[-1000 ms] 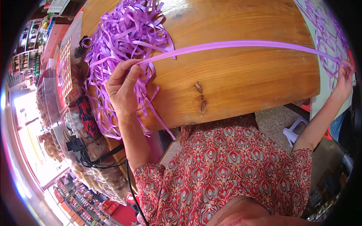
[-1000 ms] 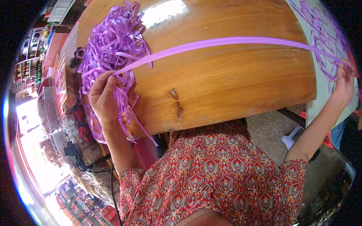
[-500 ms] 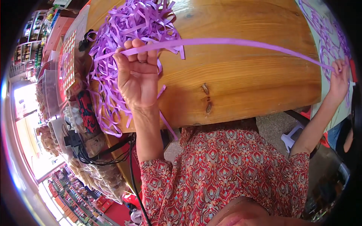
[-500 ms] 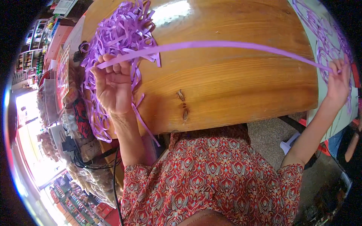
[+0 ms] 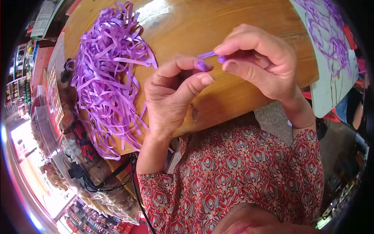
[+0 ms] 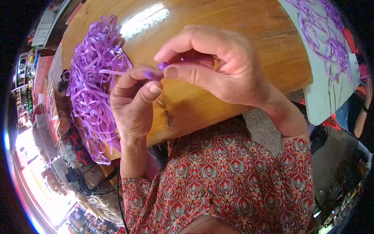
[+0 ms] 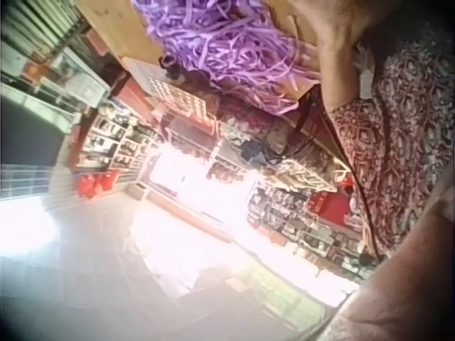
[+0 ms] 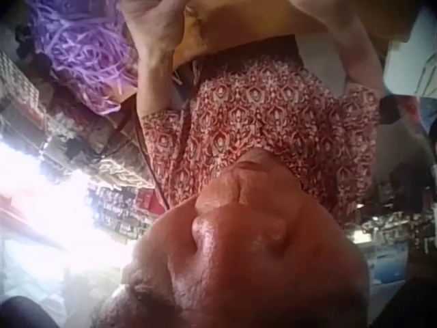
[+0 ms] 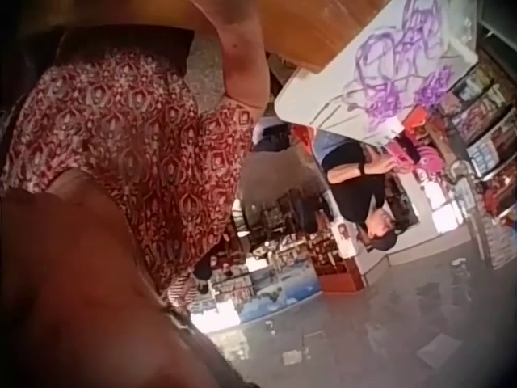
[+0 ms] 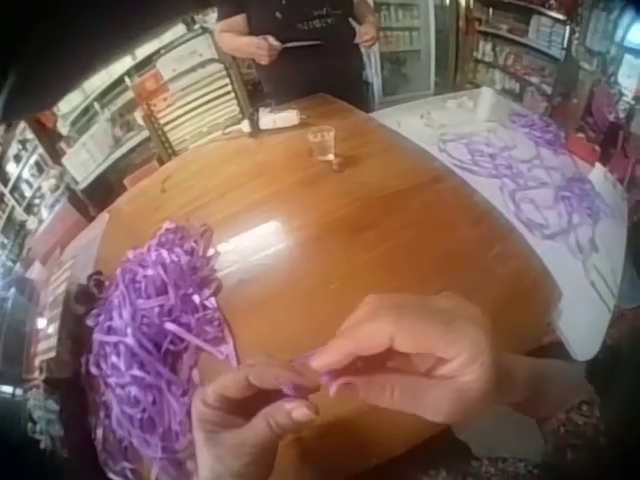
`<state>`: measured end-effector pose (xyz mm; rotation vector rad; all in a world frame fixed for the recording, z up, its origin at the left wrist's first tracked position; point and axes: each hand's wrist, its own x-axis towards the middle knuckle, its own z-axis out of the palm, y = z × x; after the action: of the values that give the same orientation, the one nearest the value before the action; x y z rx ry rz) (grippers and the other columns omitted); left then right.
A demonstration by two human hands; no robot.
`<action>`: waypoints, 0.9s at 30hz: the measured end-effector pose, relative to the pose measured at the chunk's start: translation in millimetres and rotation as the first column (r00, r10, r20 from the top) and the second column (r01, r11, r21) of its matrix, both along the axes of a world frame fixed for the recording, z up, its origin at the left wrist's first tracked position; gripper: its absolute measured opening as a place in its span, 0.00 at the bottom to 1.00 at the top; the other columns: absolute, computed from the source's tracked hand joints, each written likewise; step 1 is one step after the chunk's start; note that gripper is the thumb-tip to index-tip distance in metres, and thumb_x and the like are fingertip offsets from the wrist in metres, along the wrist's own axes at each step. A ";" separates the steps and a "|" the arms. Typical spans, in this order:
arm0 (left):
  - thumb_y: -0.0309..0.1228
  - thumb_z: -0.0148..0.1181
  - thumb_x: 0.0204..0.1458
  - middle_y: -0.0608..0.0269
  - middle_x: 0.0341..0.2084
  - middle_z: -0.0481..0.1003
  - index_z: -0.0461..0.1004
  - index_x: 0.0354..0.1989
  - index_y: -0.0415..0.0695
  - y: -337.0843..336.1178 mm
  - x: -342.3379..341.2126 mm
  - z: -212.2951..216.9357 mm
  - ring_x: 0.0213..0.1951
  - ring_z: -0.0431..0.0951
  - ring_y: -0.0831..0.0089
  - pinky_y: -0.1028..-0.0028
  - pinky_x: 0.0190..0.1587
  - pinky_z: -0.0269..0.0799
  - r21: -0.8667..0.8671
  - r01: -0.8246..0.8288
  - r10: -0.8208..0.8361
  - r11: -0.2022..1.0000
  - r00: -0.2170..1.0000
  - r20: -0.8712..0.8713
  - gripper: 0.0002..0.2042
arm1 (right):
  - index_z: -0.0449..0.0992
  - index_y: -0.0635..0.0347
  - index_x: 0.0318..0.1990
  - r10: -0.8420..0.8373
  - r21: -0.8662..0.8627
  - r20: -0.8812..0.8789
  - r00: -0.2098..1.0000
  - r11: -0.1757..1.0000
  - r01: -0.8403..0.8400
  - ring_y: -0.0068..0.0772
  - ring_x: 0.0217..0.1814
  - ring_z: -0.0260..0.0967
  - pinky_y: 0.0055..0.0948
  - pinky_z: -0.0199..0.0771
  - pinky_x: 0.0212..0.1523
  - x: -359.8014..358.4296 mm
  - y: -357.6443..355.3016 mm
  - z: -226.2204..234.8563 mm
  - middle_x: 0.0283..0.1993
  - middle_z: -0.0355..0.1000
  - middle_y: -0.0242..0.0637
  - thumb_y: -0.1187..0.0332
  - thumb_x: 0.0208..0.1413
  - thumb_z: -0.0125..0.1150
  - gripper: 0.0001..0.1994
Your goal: The person ties knots in purple ribbons by hand, one at a time, and places the knotted ribbons onto a wooden table.
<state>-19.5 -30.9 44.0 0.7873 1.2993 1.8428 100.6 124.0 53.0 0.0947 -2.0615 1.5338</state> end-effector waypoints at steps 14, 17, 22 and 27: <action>0.28 0.53 0.57 0.65 0.26 0.72 0.70 0.36 0.39 3.7 6.5 -11.9 0.24 0.65 0.85 0.85 0.27 0.60 -0.009 -0.053 0.053 0.999 0.990 0.127 0.05 | 0.76 0.68 0.40 -0.028 0.028 -0.027 0.999 0.999 0.029 0.24 0.35 0.67 0.18 0.67 0.33 -6.4 -2.1 -15.9 0.35 0.71 0.38 0.83 0.45 0.62 0.12; 0.29 0.53 0.58 0.65 0.23 0.72 0.71 0.36 0.40 7.9 10.9 -13.7 0.22 0.63 0.85 0.85 0.24 0.57 -0.056 -0.059 0.073 0.997 0.954 0.290 0.05 | 0.77 0.66 0.39 -0.070 0.142 -0.066 0.995 0.987 0.079 0.25 0.34 0.69 0.19 0.68 0.32 -9.5 -4.3 -18.8 0.33 0.72 0.38 0.82 0.44 0.63 0.11; 0.28 0.54 0.57 0.65 0.25 0.73 0.71 0.38 0.39 10.6 24.7 -13.7 0.23 0.66 0.85 0.86 0.24 0.57 -0.035 -0.123 0.127 0.992 0.913 0.388 0.06 | 0.78 0.65 0.39 -0.149 0.199 -0.097 0.984 0.966 0.166 0.27 0.32 0.70 0.21 0.69 0.30 -8.8 -4.8 -19.9 0.32 0.72 0.37 0.81 0.43 0.64 0.12; 0.20 0.58 0.52 0.64 0.32 0.74 0.72 0.42 0.36 8.0 27.2 -16.0 0.31 0.71 0.83 0.85 0.34 0.66 0.101 -0.154 0.136 0.983 0.978 0.161 0.10 | 0.78 0.64 0.39 -0.160 0.210 -0.122 0.980 0.961 0.183 0.27 0.31 0.70 0.21 0.69 0.30 -8.4 -3.9 -19.0 0.31 0.73 0.37 0.80 0.43 0.64 0.12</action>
<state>7.7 -22.9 27.9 0.6081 1.1895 2.0652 92.1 120.1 34.0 0.0750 -2.0909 1.1703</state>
